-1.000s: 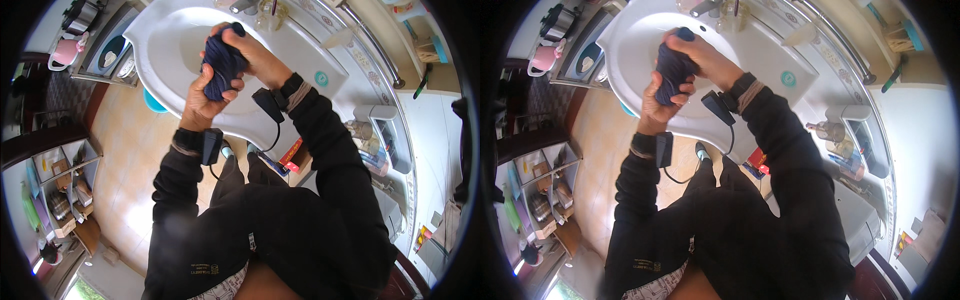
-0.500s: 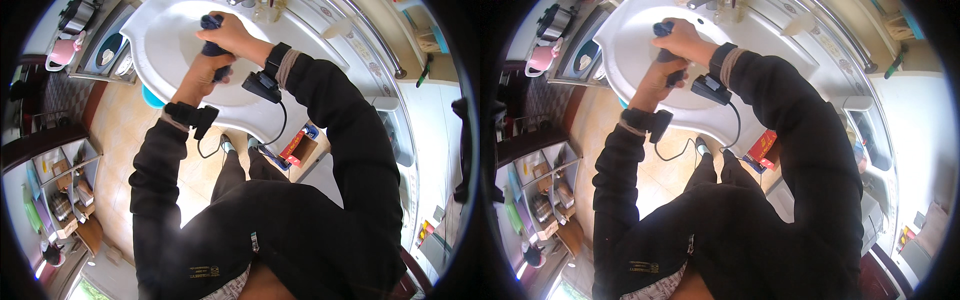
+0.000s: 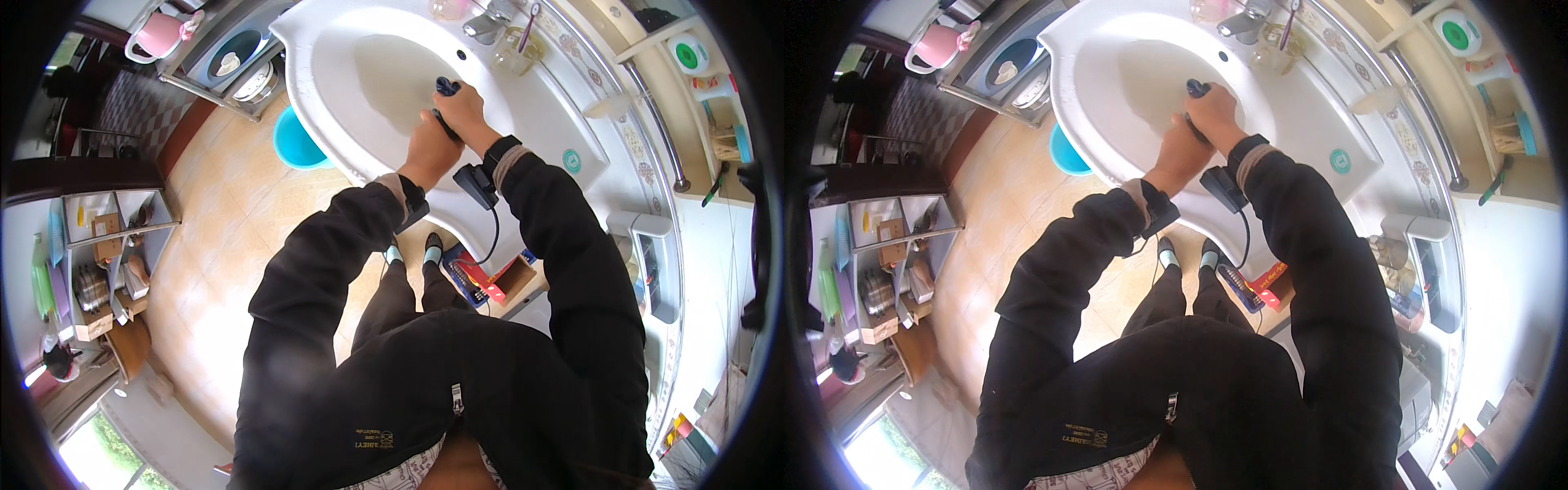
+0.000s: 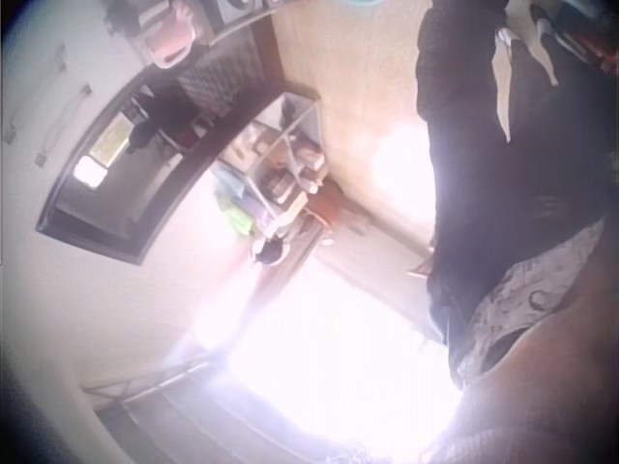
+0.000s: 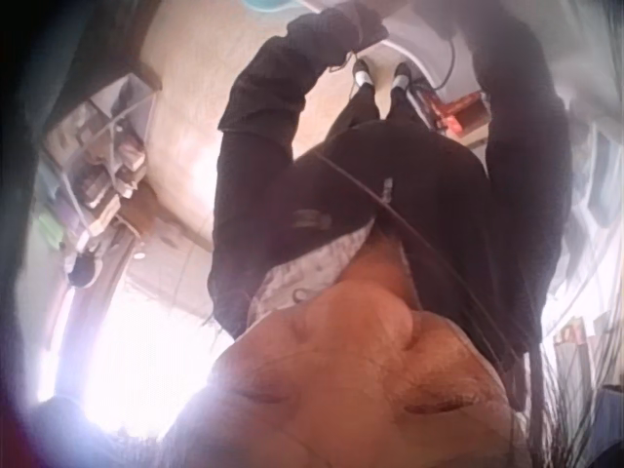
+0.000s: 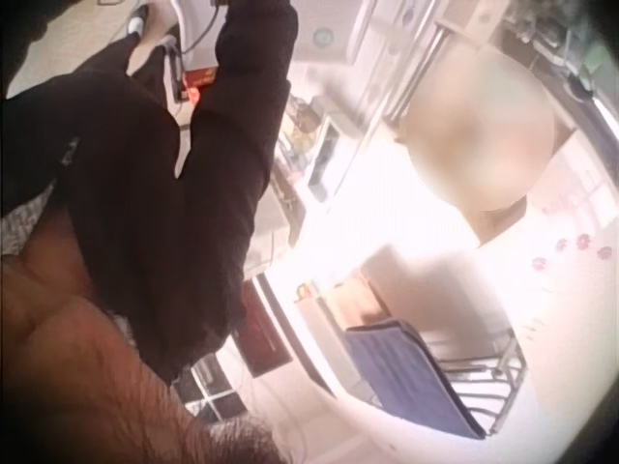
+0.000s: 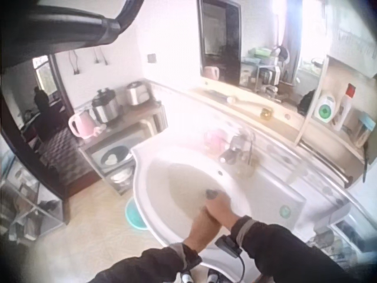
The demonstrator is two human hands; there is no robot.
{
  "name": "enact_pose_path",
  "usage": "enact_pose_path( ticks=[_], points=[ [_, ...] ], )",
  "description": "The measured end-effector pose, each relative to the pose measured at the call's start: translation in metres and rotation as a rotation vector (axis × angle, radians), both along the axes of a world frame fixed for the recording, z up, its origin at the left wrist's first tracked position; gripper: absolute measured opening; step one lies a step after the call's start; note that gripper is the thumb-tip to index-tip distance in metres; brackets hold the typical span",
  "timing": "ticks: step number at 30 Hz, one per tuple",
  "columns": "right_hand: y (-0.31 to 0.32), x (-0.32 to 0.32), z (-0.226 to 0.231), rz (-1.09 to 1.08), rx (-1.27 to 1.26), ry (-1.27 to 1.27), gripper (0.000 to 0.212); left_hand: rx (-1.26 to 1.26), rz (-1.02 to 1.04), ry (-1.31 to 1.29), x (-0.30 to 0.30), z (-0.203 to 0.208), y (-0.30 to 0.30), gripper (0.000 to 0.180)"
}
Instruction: The person cleans a round hairbrush using a toothbrush and water at a sink, then wipes it with a dark cloth. They place the brush in a wall-mounted organizer, adjust a plastic tray, and later wring out a dark cloth over the sink before placing it on a washing machine.
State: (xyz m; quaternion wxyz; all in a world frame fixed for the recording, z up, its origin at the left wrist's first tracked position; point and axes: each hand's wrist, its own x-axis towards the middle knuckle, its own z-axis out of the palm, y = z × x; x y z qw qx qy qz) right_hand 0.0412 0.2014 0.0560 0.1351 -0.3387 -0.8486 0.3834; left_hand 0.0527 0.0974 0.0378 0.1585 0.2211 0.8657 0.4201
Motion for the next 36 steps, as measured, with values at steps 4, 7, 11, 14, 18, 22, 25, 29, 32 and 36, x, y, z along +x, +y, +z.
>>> enact_pose_path(
  ticks=[4,7,11,14,18,22,25,29,32,36],
  points=[
    [0.006,-0.004,0.003,0.067,-0.262,-0.137,0.065,0.032,-0.008,-0.054,-0.003,0.021,-0.014,0.05],
    [0.014,-0.001,0.023,0.146,-0.668,-0.145,0.067,0.318,-0.089,-0.966,-0.021,0.039,-0.031,0.043],
    [0.024,0.017,0.054,0.414,-0.752,0.187,0.053,0.648,-0.141,-1.438,-0.029,0.053,-0.041,0.037],
    [0.025,0.029,0.067,0.625,-1.096,0.397,0.055,0.871,-0.207,-1.788,-0.026,0.057,-0.043,0.042],
    [0.02,0.041,0.075,0.791,-1.119,0.556,0.035,1.086,-0.21,-1.967,-0.014,0.06,-0.045,0.045],
    [0.017,0.047,0.079,0.502,-0.97,0.435,0.016,0.912,-0.272,-1.599,-0.002,0.066,-0.033,0.04],
    [0.02,0.048,0.076,0.372,-0.802,0.318,0.021,0.713,-0.208,-1.283,0.009,0.07,-0.02,0.034],
    [0.024,0.042,0.06,0.316,-0.625,0.211,0.024,0.469,-0.083,-0.939,0.017,0.066,-0.013,0.029],
    [0.027,0.039,0.044,0.278,-0.585,0.185,0.023,0.374,-0.086,-0.73,0.019,0.057,-0.009,0.03],
    [0.034,0.034,0.023,0.185,-0.461,0.121,0.021,0.269,-0.027,-0.295,0.029,0.036,0.006,0.032]
  ],
)
